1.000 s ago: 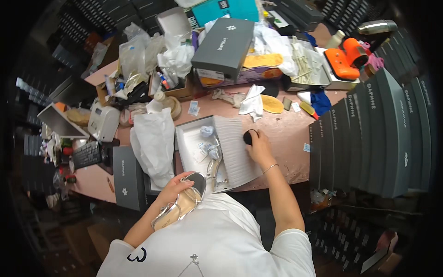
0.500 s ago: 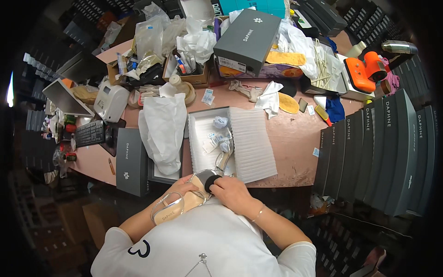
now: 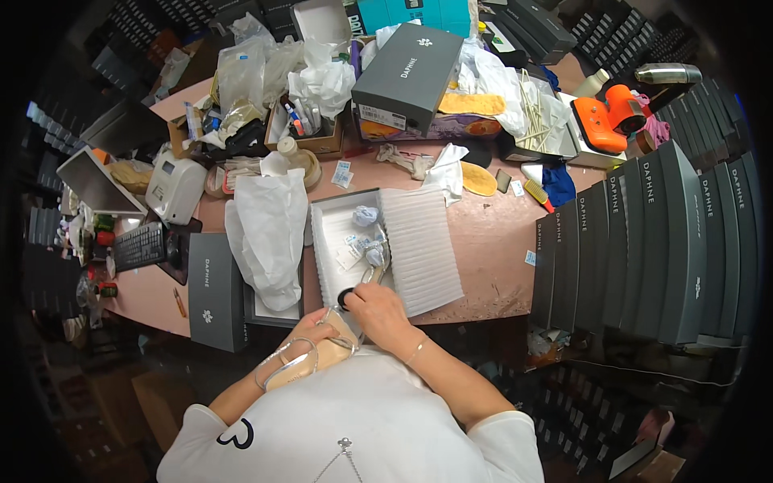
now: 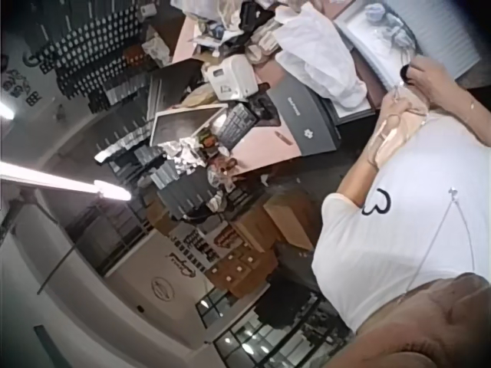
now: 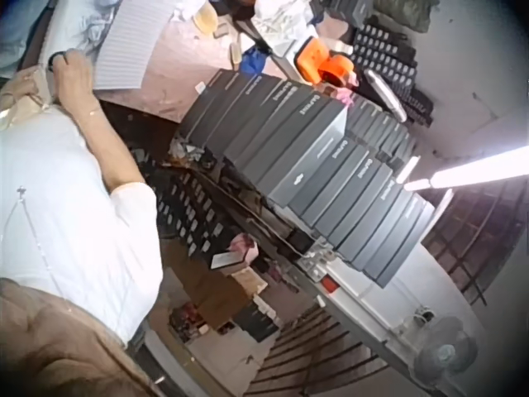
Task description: Packing high-heeled shoes into boxes using protective tissue paper and silica gel packets.
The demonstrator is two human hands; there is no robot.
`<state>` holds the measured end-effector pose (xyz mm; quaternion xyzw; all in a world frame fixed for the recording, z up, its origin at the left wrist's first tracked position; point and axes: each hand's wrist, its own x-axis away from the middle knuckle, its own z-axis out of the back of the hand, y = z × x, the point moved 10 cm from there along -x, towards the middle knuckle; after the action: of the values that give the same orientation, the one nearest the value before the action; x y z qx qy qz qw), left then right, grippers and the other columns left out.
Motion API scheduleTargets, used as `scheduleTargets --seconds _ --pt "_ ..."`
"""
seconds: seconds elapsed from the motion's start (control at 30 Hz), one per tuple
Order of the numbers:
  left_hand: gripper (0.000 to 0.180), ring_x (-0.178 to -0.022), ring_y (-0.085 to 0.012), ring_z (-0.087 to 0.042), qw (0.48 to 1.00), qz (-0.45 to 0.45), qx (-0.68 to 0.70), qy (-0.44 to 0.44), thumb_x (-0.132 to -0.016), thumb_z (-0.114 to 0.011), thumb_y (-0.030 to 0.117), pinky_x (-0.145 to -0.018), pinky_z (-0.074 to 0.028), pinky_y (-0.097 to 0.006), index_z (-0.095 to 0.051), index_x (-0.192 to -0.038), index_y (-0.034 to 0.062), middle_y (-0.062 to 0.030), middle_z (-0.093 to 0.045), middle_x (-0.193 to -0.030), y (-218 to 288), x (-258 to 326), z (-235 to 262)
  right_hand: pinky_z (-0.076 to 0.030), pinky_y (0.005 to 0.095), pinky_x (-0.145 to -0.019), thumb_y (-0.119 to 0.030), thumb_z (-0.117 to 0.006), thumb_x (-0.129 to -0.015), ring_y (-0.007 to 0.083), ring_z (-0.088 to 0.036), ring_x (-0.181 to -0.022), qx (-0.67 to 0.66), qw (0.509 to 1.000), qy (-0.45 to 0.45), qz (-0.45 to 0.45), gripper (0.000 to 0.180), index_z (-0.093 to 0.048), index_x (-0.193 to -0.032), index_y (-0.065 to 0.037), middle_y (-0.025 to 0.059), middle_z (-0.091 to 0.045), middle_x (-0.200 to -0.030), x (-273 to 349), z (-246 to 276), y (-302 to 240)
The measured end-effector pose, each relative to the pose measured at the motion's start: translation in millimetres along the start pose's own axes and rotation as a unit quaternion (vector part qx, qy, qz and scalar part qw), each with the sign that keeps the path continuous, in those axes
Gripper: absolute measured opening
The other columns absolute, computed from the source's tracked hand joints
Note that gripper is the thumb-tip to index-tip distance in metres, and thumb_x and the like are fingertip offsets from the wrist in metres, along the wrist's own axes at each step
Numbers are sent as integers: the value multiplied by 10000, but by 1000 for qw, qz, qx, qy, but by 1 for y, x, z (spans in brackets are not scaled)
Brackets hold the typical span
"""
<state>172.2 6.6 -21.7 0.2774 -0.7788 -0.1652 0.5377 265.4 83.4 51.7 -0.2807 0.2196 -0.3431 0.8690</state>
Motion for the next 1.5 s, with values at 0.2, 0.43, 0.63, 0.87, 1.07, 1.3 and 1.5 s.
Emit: scheduleTargets --seconds 0.2,0.43,0.63,0.87,1.07,1.3,1.5 --pt "349 -816 -126 -632 1000 -3 10 -1 -808 -544 48 -715 -521 -263 -533 -1154 9 -56 -626 -948 4 -3 -4 -481 397 -626 -98 -666 -717 289 -577 -742 -8 999 -50 17 108 -610 -809 -97 69 -552 -764 8 5 -6" --pt "330 -801 -144 -646 999 -39 22 -3 -876 -578 110 -661 -550 -300 -504 -1186 27 -74 -624 -924 16 -9 -9 -483 404 -680 -144 -656 -823 330 -591 -830 80 971 186 -127 167 -626 -960 -53 130 -600 -870 -17 83 126" --pt "362 -798 -117 -611 987 -50 150 34 -983 -488 290 -660 -523 -261 -466 -1262 61 -62 -584 -956 19 0 -3 -523 313 -655 -302 -611 -911 214 -660 -767 -162 962 11 -220 450 -535 -1255 -22 155 -658 -1003 -18 43 129" --pt "371 -906 -170 -637 976 -190 21 104 -972 -511 227 -801 -537 -288 -485 -1252 -14 -89 -613 -970 30 -8 65 -545 266 -640 -269 -449 -1009 116 -615 -697 -607 713 -163 -310 304 -601 -958 -10 32 -629 -877 25 -82 71" --pt "334 -1032 -134 -606 864 -293 -389 129 -832 -691 117 -881 -495 -309 -611 -1129 -13 -92 -657 -1114 50 49 101 -560 281 -685 -281 -433 -1014 124 -632 -755 -688 652 -17 -319 306 -585 -1021 -16 61 -655 -920 18 -47 79" --pt "679 -1249 -195 -425 919 -384 -49 80 -857 -651 152 -1065 -328 -329 -302 -1417 -5 -132 -485 -1306 66 24 24 -567 308 -732 -289 -432 -1014 138 -646 -811 -727 629 35 -273 318 -567 -1068 -6 67 -652 -958 6 -43 51" --pt "558 -1193 -176 -450 930 -361 -18 71 -888 -569 140 -1034 -341 -313 -338 -1377 4 -114 -504 -1267 74 14 17 -570 315 -753 -301 -442 -1009 144 -650 -832 -704 662 16 -254 331 -561 -1097 -4 75 -649 -989 6 -33 49"
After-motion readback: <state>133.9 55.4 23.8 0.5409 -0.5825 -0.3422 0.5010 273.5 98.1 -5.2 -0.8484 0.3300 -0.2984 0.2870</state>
